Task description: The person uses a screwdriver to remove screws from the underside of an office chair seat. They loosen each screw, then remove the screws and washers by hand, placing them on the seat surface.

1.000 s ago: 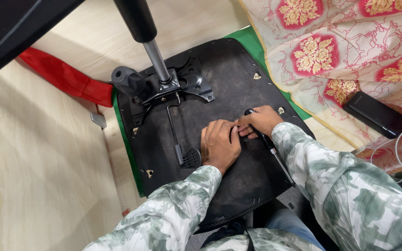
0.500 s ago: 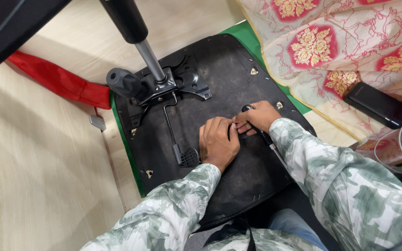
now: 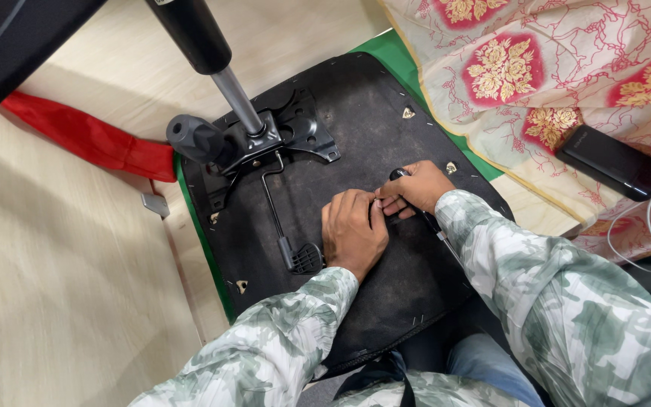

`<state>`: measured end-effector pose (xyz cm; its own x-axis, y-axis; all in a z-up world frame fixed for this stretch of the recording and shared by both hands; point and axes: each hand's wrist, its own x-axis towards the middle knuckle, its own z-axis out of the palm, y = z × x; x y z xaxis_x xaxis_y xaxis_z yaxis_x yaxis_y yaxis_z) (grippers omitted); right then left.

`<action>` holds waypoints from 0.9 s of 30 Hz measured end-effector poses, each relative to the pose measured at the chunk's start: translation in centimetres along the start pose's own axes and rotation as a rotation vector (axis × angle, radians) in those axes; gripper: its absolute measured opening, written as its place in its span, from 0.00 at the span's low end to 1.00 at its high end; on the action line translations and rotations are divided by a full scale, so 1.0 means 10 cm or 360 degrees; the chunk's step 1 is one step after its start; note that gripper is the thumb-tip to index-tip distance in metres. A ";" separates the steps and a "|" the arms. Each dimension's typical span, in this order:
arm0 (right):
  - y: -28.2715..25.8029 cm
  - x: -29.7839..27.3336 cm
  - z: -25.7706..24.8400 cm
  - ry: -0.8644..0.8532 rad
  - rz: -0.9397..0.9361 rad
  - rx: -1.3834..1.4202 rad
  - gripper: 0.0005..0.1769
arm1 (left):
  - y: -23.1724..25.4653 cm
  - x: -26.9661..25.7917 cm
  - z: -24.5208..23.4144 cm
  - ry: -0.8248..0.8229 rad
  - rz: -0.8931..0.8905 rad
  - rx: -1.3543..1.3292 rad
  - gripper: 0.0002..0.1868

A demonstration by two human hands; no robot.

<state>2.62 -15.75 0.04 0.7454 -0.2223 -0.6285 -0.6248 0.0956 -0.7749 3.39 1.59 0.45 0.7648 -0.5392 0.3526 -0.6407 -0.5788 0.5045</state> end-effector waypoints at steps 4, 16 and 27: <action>0.01 0.03 -0.02 -0.0032 0.0013 -0.0002 0.10 | 0.01 -0.01 0.00 0.0005 -0.0013 0.0002 0.08; 0.01 -0.02 0.04 0.0152 -0.0106 -0.0094 0.12 | -0.01 0.03 0.07 0.0070 -0.0206 0.0219 0.12; -0.02 0.02 -0.01 0.0029 -0.0210 -0.0049 0.11 | 0.06 0.08 0.07 0.0039 -0.0238 0.0151 0.11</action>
<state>2.82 -15.92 0.06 0.8173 -0.2487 -0.5199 -0.5289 0.0346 -0.8480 3.55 0.39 0.49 0.8525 -0.4286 0.2991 -0.5226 -0.7069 0.4766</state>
